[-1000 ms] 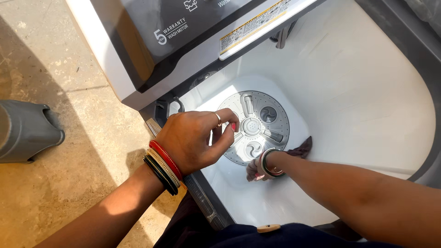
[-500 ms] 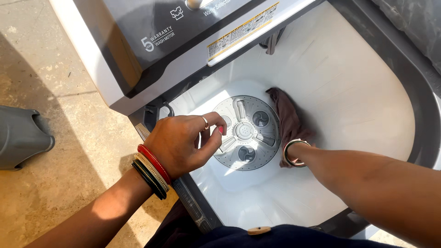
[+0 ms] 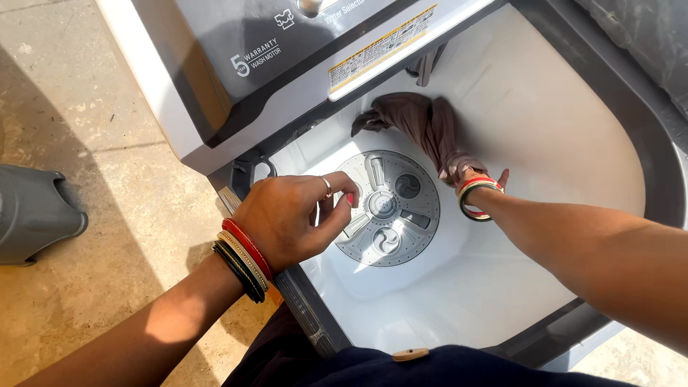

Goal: The person wipes the exterior and interior surfaces of a semi-automatic washing machine with a cloth, adjusts the control dials, and cleans the plastic covers.

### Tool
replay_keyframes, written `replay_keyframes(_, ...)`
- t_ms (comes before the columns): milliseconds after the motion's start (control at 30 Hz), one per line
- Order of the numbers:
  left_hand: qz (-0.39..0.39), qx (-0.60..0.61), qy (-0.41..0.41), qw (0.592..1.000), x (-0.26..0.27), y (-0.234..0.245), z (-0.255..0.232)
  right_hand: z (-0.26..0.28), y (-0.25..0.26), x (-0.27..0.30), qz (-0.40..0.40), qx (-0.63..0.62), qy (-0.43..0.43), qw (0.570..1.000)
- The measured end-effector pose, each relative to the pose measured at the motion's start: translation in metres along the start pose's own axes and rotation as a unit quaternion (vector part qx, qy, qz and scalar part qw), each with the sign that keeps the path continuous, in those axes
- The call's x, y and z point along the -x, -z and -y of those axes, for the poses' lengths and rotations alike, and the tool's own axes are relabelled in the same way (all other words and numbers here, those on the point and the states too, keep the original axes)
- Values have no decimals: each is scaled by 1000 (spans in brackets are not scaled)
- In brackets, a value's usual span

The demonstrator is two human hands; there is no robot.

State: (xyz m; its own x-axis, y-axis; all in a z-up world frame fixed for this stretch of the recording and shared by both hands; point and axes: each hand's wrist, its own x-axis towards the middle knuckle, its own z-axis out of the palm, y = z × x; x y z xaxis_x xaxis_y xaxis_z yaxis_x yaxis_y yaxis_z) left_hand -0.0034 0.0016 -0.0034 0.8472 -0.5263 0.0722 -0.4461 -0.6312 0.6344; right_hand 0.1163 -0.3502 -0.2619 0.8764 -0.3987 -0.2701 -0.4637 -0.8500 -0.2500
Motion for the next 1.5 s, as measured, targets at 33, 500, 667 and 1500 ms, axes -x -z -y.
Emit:
replay_keyframes(33, 4, 5, 7, 1000, -1, 0, 0, -13, 3, 9, 28, 37, 23, 999)
replay_keyframes(500, -26, 5, -57, 998, 0, -2, 3, 89, -4, 14, 146, -268, 29, 952)
replay_keyframes(667, 20, -10, 20, 1000, 1, 2, 0, 55, 72, 67, -8, 359, 151, 921)
replay_keyframes(1500, -47, 34, -77, 995, 12, 4, 7, 69, 139, 216, 51, -266, 145, 952)
